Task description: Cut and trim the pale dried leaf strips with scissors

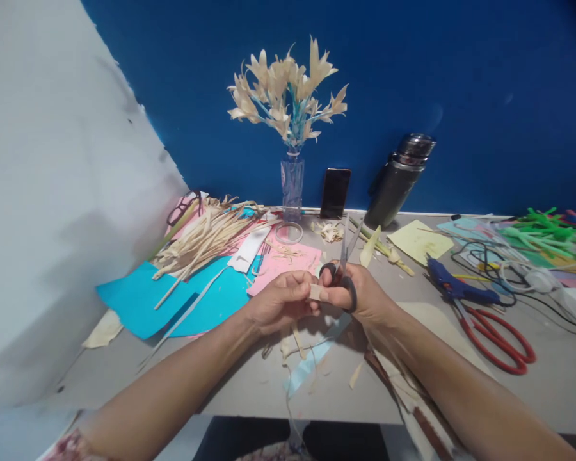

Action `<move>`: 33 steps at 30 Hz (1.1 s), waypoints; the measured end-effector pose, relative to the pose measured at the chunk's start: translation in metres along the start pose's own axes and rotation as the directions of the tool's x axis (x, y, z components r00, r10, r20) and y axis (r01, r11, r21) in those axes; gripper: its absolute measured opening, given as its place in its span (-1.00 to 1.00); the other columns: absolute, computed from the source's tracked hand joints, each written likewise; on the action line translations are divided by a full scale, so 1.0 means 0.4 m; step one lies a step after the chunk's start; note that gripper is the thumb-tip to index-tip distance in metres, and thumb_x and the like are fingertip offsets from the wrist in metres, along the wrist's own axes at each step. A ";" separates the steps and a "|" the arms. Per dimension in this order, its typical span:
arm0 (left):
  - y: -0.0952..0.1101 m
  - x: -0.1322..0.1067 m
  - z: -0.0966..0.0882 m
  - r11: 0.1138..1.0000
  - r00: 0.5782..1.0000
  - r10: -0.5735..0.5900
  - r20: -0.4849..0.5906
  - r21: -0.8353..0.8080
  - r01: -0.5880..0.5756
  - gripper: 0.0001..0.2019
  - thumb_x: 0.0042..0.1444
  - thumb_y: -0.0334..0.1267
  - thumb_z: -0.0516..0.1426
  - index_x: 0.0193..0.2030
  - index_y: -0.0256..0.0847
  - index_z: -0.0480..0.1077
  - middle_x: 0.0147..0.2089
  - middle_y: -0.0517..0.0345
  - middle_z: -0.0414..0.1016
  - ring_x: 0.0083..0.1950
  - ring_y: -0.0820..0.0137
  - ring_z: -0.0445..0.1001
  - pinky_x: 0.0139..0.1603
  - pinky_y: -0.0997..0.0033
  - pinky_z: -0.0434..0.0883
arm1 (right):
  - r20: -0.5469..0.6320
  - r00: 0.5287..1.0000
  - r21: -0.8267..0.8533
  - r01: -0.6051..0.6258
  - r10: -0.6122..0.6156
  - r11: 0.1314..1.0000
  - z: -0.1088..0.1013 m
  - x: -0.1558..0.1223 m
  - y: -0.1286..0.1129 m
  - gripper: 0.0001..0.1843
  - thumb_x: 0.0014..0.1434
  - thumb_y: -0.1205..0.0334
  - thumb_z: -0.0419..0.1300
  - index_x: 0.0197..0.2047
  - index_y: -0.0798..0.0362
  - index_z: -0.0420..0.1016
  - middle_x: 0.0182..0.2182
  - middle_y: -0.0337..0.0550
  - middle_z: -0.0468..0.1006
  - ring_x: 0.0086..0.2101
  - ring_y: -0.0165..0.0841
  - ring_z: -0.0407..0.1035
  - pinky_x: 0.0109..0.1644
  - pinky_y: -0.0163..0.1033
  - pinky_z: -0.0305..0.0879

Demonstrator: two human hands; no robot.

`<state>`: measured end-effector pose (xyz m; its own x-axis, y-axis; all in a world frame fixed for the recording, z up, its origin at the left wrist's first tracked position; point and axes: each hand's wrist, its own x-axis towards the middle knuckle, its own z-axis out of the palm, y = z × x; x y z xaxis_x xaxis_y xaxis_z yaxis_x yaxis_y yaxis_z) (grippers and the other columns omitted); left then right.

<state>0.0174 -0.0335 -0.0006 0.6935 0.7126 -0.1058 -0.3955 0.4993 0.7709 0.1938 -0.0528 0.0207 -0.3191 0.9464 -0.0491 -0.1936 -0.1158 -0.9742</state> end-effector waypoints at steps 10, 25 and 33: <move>-0.004 0.000 0.018 0.999 0.992 0.020 -0.123 0.048 -0.014 -0.70 -0.05 -0.20 0.36 -0.41 -0.29 0.33 -0.39 0.13 0.40 -0.40 0.47 0.41 -0.29 0.44 0.37 | -0.032 0.999 -0.070 0.027 -0.029 0.997 -0.016 0.007 0.015 -0.61 -0.17 0.19 0.48 -0.37 0.06 0.36 -0.55 -0.28 0.51 -0.52 -0.35 0.44 -0.41 -0.29 0.35; -0.003 -0.003 0.026 0.996 0.987 0.011 -0.161 0.090 0.003 -0.72 -0.02 -0.19 0.34 -0.43 -0.30 0.35 -0.43 0.14 0.39 -0.41 0.47 0.41 -0.32 0.45 0.37 | -0.043 0.995 -0.218 0.073 -0.084 0.973 -0.018 0.009 0.020 -0.66 -0.15 0.20 0.46 -0.39 0.06 0.38 -0.55 -0.32 0.46 -0.53 -0.43 0.34 -0.45 -0.35 0.25; 0.010 -0.003 0.025 0.992 0.982 0.025 -0.187 -0.120 -0.049 -0.62 -0.09 0.00 0.34 -0.30 -0.24 0.38 -0.36 0.10 0.44 -0.36 0.36 0.47 -0.35 0.38 0.41 | -0.146 0.985 -0.178 0.065 -0.092 0.982 -0.018 0.014 0.022 -0.71 -0.12 0.18 0.41 -0.39 0.07 0.40 -0.51 -0.29 0.44 -0.50 -0.43 0.31 -0.42 -0.33 0.23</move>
<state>0.0212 -0.0374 0.0089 0.5584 0.8047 -0.2017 -0.4983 0.5197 0.6939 0.1968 -0.0463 0.0103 -0.1611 0.9869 0.0087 -0.0454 0.0014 -0.9990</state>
